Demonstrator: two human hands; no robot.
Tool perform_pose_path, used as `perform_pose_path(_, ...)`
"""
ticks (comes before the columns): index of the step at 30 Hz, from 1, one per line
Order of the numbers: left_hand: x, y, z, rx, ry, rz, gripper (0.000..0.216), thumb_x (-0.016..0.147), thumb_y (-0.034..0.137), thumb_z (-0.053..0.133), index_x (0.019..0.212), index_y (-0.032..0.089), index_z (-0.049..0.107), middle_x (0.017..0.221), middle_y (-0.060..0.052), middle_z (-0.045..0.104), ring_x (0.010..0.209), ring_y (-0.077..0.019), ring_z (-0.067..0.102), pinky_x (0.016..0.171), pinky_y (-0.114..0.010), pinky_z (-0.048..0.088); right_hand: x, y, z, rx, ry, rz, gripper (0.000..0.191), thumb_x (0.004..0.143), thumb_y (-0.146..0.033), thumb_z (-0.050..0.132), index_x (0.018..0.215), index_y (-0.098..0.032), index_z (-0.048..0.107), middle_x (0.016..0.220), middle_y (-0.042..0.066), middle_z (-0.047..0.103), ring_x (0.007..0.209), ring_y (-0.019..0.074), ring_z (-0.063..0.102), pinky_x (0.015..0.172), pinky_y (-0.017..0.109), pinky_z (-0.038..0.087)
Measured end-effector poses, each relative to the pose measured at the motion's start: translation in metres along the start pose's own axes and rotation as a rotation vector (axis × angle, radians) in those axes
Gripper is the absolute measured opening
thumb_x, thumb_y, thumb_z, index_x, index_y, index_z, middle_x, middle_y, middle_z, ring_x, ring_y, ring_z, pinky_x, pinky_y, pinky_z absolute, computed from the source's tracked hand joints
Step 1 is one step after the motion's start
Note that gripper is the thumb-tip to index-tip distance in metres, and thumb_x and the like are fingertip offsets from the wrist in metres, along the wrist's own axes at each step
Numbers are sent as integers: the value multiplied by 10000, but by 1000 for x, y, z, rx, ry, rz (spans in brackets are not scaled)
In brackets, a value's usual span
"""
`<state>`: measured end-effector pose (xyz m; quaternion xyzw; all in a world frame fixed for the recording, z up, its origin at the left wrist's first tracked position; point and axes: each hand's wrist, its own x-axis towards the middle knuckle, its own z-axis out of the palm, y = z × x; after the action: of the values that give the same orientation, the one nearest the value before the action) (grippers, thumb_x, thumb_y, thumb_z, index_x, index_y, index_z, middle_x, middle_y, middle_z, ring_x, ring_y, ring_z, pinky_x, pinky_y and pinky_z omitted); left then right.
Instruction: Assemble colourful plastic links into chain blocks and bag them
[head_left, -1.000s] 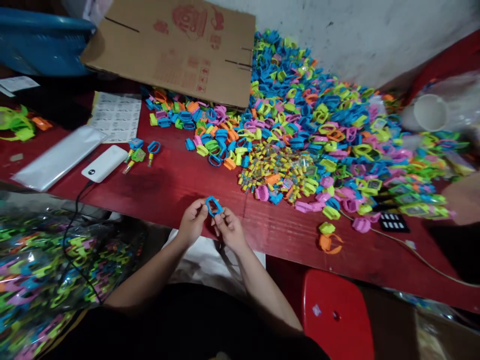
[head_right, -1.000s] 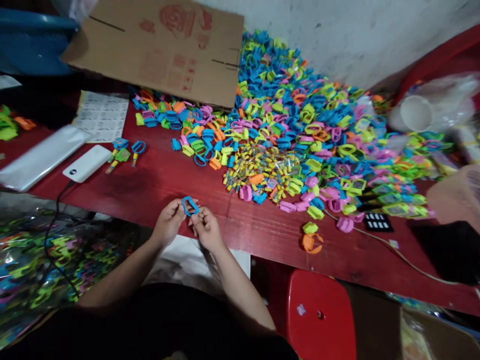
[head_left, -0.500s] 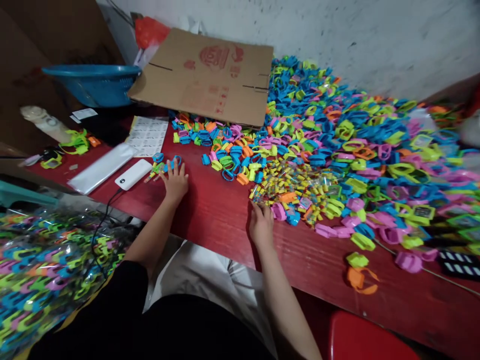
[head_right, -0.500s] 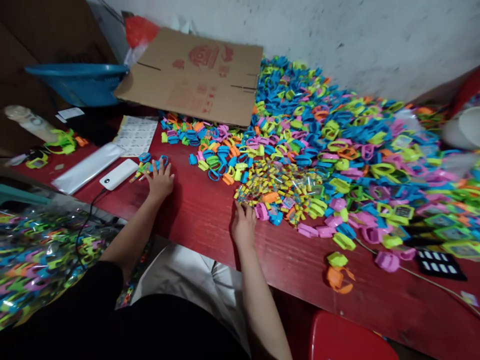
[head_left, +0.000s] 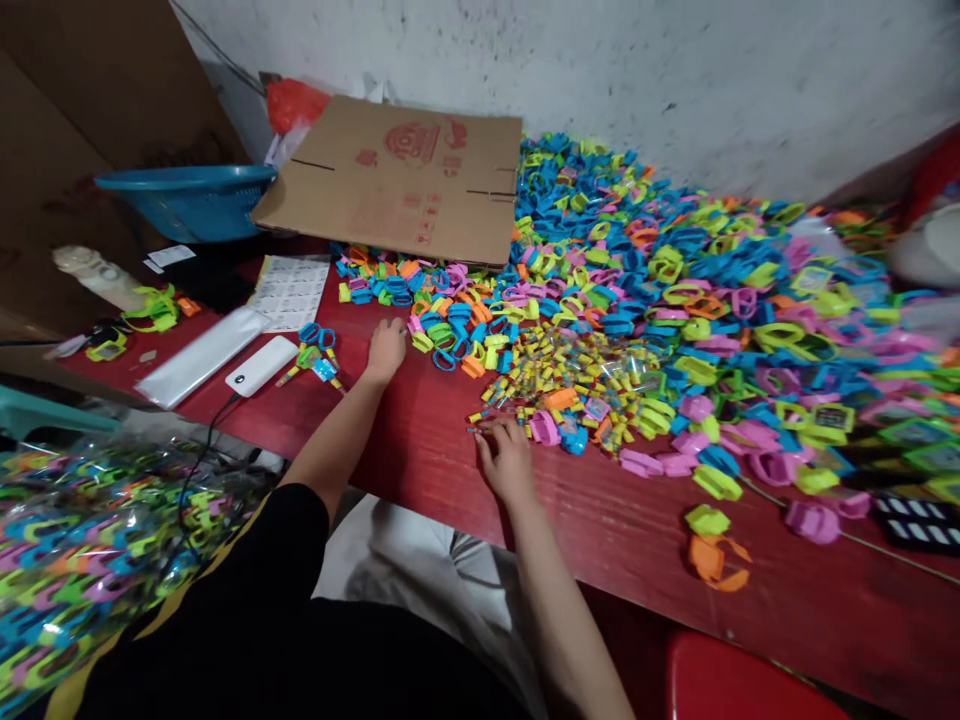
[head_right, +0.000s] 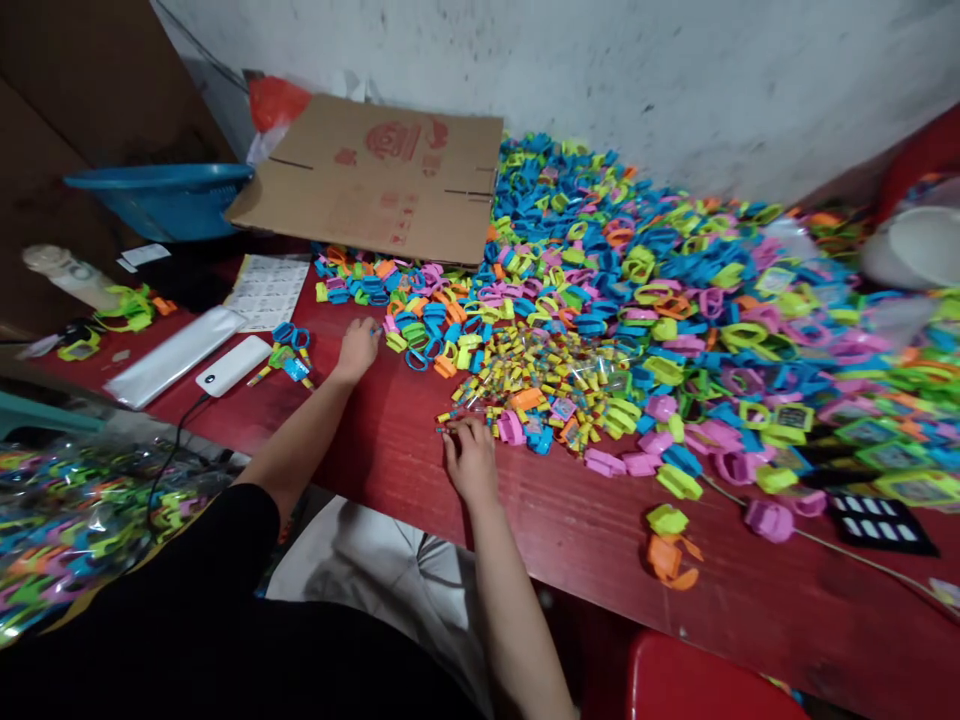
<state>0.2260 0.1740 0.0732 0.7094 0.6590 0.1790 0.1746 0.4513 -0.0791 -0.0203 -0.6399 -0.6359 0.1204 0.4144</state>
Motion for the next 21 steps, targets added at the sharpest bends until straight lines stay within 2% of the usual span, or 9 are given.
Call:
perform_pose_path(2, -7, -5, -5, -111, 37, -87, 354, 1061, 63, 571, 1394, 101, 687, 1439, -289, 711, 1400, -366, 679, 1243, -493, 483, 0, 2, 1, -11, -10, 7, 296, 1149, -430, 582, 1130, -219, 788, 1114, 135, 754, 1053, 320, 651, 984, 480, 540)
perform_pose_path(5, -36, -20, -13, -278, 80, -195, 404, 978, 50, 700, 1373, 126, 668, 1250, -214, 799, 1250, -331, 767, 1158, -449, 552, 0, 5, 3, -3, 18, 25, 308, 1167, -446, 540, 1086, -229, 744, 1085, 128, 750, 1042, 318, 630, 986, 471, 509)
perform_pose_path(9, -104, -36, -9, -641, 41, -322, 122, 893, 139, 776, 1003, 155, 726, 969, -89, 826, 955, -247, 827, 1024, -399, 647, -1, -2, 2, 174, 108, 84, 345, 1186, -507, 444, 1144, -235, 652, 1101, 132, 724, 1046, 317, 654, 970, 471, 533)
perform_pose_path(11, -144, -36, -1, -883, -30, -379, 136, 836, 194, 833, 914, 156, 729, 901, -68, 824, 894, -230, 834, 1038, -415, 666, -6, -19, 1, 310, 85, 114, 364, 1189, -543, 431, 1197, -238, 628, 1121, 120, 720, 1019, 297, 671, 943, 449, 553)
perform_pose_path(14, -194, -26, 7, -1286, -237, -467, 301, 735, 286, 967, 928, 149, 780, 906, -106, 851, 947, -279, 864, 1089, -489, 678, -19, -56, 0, 470, -38, 150, 362, 1184, -558, 480, 1203, -252, 670, 1106, 83, 729, 1015, 265, 679, 945, 418, 556)
perform_pose_path(16, -215, -14, 7, -1385, -376, -504, 371, 720, 336, 1022, 956, 152, 804, 944, -140, 869, 1000, -316, 876, 1099, -524, 684, -26, -80, -3, 485, -55, 167, 358, 1147, -579, 571, 1104, -262, 732, 1077, 73, 715, 1065, 271, 665, 995, 433, 545)
perform_pose_path(19, -231, 6, -1, -1433, -480, -475, 488, 733, 452, 1070, 1027, 155, 817, 1062, -182, 887, 1082, -346, 879, 1147, -551, 665, -32, -103, -13, 476, 115, 259, 395, 1093, -631, 646, 1006, -263, 759, 1063, 79, 681, 1091, 285, 643, 1023, 462, 539)
perform_pose_path(21, -237, 18, -9, -1459, -475, -391, 596, 716, 561, 1083, 1064, 157, 816, 1133, -200, 887, 1144, -366, 871, 1175, -577, 645, -33, -112, -22, 567, 234, 357, 421, 1096, -670, 628, 1031, -264, 714, 1010, 60, 672, 979, 259, 648, 928, 426, 563)
